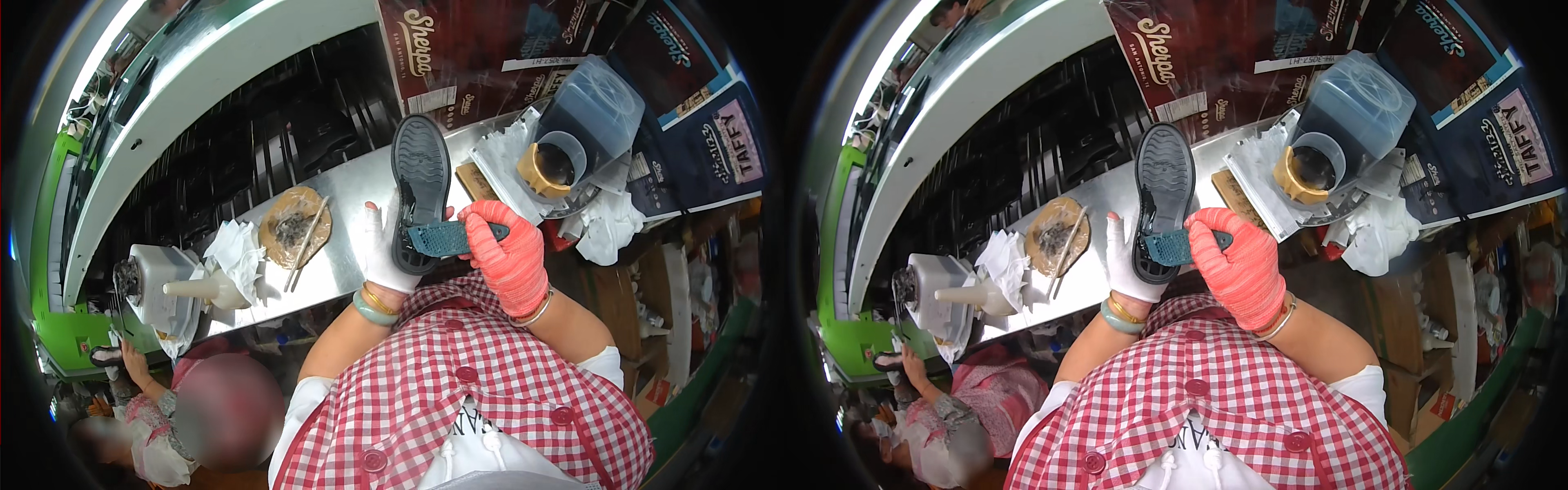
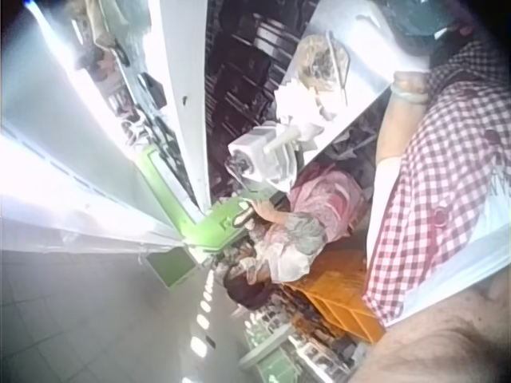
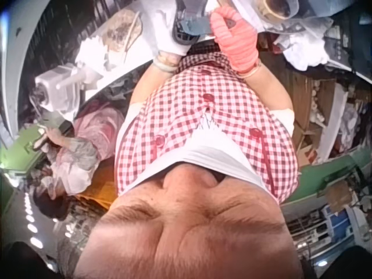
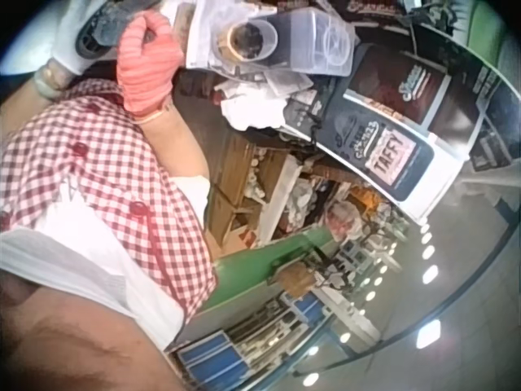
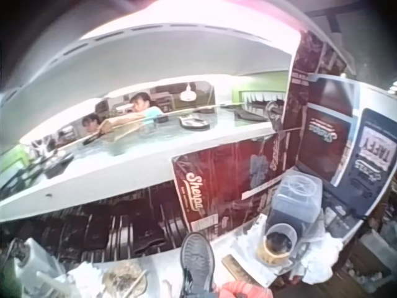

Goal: The person scrubs the soles of black slip-on shoes using a blue brush and a dark liquid from a container. They repeatedly dip the brush into the liquid and scrub the shoe soles, then place the shoes on a green conveyor belt. The person handles the shoes one at a time, rotating them to clean different areas of the soles.

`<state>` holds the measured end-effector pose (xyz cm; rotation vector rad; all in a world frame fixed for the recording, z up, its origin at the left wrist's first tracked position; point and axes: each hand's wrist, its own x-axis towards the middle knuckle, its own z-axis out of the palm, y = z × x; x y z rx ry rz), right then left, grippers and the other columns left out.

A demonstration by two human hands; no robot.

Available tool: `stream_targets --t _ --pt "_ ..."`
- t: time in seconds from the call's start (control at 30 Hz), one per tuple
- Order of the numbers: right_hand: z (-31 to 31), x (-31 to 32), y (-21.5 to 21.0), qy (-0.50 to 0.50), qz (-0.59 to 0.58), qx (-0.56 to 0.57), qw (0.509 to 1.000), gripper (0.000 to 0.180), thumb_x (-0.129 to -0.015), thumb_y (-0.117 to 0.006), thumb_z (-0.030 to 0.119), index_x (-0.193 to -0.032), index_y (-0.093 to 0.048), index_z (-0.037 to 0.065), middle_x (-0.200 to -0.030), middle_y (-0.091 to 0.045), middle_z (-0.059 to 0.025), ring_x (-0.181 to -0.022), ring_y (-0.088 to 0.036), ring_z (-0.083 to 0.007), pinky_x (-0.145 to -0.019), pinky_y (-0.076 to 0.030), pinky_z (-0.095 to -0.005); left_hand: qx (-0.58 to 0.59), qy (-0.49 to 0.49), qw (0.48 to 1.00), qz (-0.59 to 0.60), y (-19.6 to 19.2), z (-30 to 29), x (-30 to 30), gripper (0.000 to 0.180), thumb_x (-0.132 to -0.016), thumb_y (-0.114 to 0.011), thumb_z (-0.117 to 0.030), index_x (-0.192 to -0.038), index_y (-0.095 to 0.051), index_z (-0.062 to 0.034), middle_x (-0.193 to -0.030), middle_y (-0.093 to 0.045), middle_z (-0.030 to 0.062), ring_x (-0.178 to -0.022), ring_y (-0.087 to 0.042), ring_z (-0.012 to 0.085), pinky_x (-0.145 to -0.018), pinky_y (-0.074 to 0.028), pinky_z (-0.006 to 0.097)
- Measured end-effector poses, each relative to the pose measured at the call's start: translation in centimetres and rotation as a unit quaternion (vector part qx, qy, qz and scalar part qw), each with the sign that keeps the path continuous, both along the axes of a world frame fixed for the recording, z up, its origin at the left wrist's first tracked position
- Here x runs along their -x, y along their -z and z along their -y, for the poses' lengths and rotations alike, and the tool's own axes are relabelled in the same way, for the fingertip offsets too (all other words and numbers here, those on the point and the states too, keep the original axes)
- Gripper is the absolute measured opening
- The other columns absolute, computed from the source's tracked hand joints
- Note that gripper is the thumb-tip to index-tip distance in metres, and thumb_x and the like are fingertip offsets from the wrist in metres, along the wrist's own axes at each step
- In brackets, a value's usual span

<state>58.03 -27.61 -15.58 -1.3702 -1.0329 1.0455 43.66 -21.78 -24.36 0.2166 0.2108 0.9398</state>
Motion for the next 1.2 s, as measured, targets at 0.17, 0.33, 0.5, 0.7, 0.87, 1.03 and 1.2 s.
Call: stream_targets --t 0.17,0.33,0.5,0.7,0.87,1.03,1.2 --pt "0.5 0.1 -0.3 -0.029 0.035 0.002 0.999 0.016 -0.087 -0.057 0.009 -0.096 -0.063 -0.002 -0.073 -0.063 -0.0059 -0.063 -0.059 -0.0086 -0.058 -0.049 -0.0226 -0.001 0.025 0.997 0.068 1.0 -0.3 0.4 0.079 -0.086 -0.02 -0.07 -0.144 -0.021 -0.0172 -0.138 -0.038 0.0158 -0.121 -0.044 0.0369 -0.099 -0.039 0.05" --pt "0.6 -0.2 0.2 -0.06 0.056 -0.051 0.995 0.015 -0.086 -0.058 0.009 -0.096 -0.064 -0.002 -0.074 -0.064 -0.0072 -0.063 -0.059 -0.0092 -0.058 -0.049 -0.0232 0.019 0.026 0.998 0.054 0.1 -0.3 0.2 0.078 -0.087 -0.015 -0.069 -0.144 -0.02 -0.0162 -0.137 -0.039 0.0161 -0.122 -0.043 0.0369 -0.1 -0.037 0.05" --pt "0.0 -1.1 0.0 -0.135 0.096 -0.082 0.983 0.017 -0.086 -0.059 0.01 -0.098 -0.063 -0.001 -0.075 -0.065 -0.0075 -0.061 -0.059 -0.0098 -0.059 -0.049 -0.0232 0.051 0.058 0.997 -0.006 -0.2 -0.2 0.8 0.078 -0.088 -0.015 -0.068 -0.143 -0.023 -0.0131 -0.137 -0.04 0.0167 -0.124 -0.042 0.0329 -0.103 -0.034 0.047" --pt "-1.0 -1.7 -1.6 -0.225 0.111 -0.023 0.968 0.018 -0.088 -0.058 0.014 -0.1 -0.062 0.0 -0.077 -0.065 -0.0078 -0.061 -0.06 -0.0103 -0.059 -0.049 -0.0241 0.072 0.099 0.992 -0.012 -0.5 -0.1 1.2 0.08 -0.088 -0.019 -0.068 -0.141 -0.028 -0.0081 -0.137 -0.041 0.017 -0.123 -0.044 0.0305 -0.105 -0.034 0.044" --pt "-2.0 -1.2 -3.1 -0.282 0.113 0.049 0.952 0.022 -0.089 -0.057 0.017 -0.101 -0.062 0.0 -0.075 -0.064 -0.0068 -0.06 -0.06 -0.0105 -0.057 -0.049 -0.0241 0.054 0.153 0.986 -0.033 -1.0 -0.1 2.0 0.081 -0.088 -0.02 -0.068 -0.14 -0.03 -0.0069 -0.135 -0.042 0.0164 -0.119 -0.048 0.0287 -0.102 -0.039 0.042" --pt "-3.4 -0.6 -3.9 -0.339 0.115 0.103 0.928 0.025 -0.089 -0.055 0.022 -0.102 -0.062 0.001 -0.074 -0.062 -0.0064 -0.054 -0.055 -0.0094 -0.053 -0.046 -0.0236 0.008 0.183 0.975 -0.122 -1.8 0.0 2.7 0.084 -0.087 -0.018 -0.07 -0.137 -0.032 -0.0043 -0.122 -0.052 0.0203 -0.104 -0.058 0.0298 -0.083 -0.051 0.043" --pt "-4.6 0.7 -5.0 -0.393 0.138 0.143 0.898 0.024 -0.088 -0.056 0.023 -0.099 -0.062 0.002 -0.078 -0.062 -0.0044 -0.052 -0.053 -0.0083 -0.049 -0.043 -0.0217 0.003 0.236 0.965 -0.112 -1.5 -0.4 3.4 0.08 -0.087 -0.019 -0.069 -0.124 -0.046 -0.0035 -0.1 -0.062 0.0225 -0.081 -0.065 0.0329 -0.062 -0.056 0.041"
